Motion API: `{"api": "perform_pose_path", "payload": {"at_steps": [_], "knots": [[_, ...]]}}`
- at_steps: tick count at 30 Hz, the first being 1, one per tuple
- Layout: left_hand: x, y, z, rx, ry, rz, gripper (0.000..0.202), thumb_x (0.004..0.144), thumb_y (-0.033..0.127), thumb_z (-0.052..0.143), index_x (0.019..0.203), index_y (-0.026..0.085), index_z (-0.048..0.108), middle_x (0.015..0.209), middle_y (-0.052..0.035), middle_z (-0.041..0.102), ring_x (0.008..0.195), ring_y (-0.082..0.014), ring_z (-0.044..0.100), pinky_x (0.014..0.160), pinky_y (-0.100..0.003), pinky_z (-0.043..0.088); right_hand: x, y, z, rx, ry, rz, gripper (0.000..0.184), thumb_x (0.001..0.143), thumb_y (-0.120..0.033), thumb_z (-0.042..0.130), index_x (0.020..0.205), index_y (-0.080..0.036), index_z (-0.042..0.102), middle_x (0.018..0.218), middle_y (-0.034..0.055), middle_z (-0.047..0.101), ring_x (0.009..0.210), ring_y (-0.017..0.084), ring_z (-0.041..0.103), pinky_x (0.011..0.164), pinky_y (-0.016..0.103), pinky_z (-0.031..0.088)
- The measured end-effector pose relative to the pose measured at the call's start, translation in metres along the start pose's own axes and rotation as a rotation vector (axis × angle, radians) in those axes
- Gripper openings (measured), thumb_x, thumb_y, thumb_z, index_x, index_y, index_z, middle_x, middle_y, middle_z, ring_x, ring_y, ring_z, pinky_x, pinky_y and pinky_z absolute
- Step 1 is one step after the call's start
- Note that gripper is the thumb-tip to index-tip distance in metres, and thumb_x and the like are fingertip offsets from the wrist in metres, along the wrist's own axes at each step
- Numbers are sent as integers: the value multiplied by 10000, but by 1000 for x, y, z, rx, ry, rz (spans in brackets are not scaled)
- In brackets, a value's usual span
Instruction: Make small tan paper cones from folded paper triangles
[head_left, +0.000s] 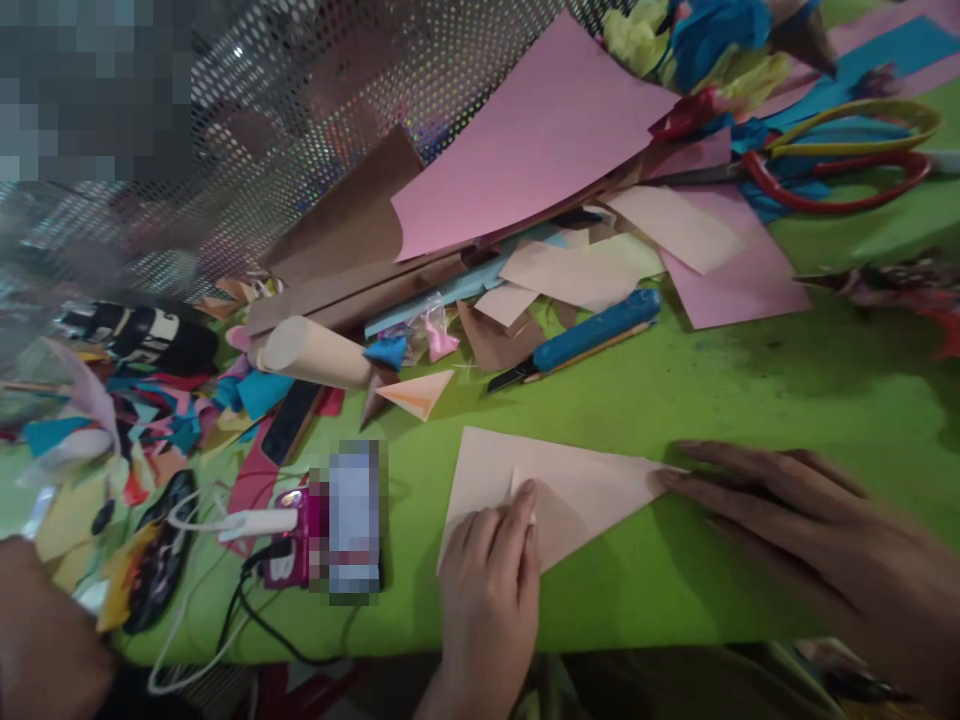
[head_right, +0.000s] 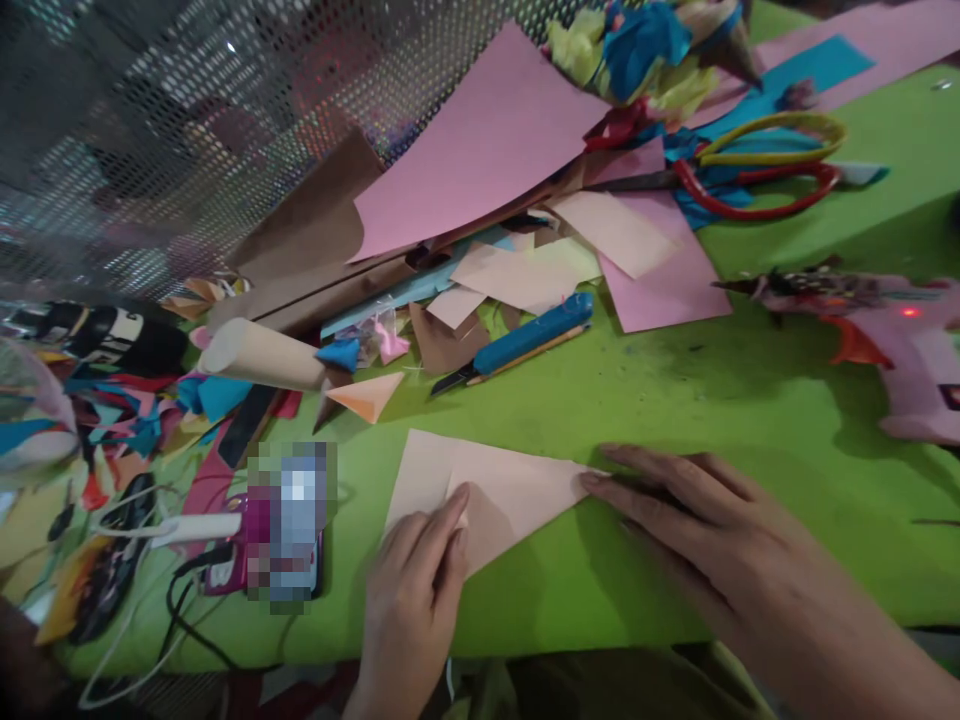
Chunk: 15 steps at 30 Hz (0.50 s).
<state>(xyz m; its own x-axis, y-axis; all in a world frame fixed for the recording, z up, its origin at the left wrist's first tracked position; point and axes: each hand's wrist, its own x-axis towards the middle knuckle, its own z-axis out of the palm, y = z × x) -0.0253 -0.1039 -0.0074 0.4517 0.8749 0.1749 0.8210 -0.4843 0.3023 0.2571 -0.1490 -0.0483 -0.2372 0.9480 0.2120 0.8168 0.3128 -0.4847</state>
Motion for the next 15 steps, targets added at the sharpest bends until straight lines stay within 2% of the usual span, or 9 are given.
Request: {"api": "perform_pose_path", "payload": {"at_steps": [11,13,15], "knots": [[-2,0,2,74,30,14,385,977,127,497,1338,191,617,829,-40,625,744,-154,603,659,-269,513,3,1,0,22,42,-14,463,983,-288,447,1422,-408,534,1384,22,621,1116,292,641,862,475,545],[-2,1,4,114,45,12,371,979,160,511,1327,213,632,894,-62,636,795,-174,606,692,-297,520,4,-1,-1,17,33,-6,445,991,-292,441,1410,-395,549,1388,22,619,1115,288,641,869,472,546],[-1,2,5,170,89,19,348,978,163,514,1290,225,658,1045,-97,662,906,-211,612,772,-345,529,7,-3,-3,17,33,-8,422,999,-296,440,1393,-375,570,1386,27,621,1106,281,645,869,462,551]]}}
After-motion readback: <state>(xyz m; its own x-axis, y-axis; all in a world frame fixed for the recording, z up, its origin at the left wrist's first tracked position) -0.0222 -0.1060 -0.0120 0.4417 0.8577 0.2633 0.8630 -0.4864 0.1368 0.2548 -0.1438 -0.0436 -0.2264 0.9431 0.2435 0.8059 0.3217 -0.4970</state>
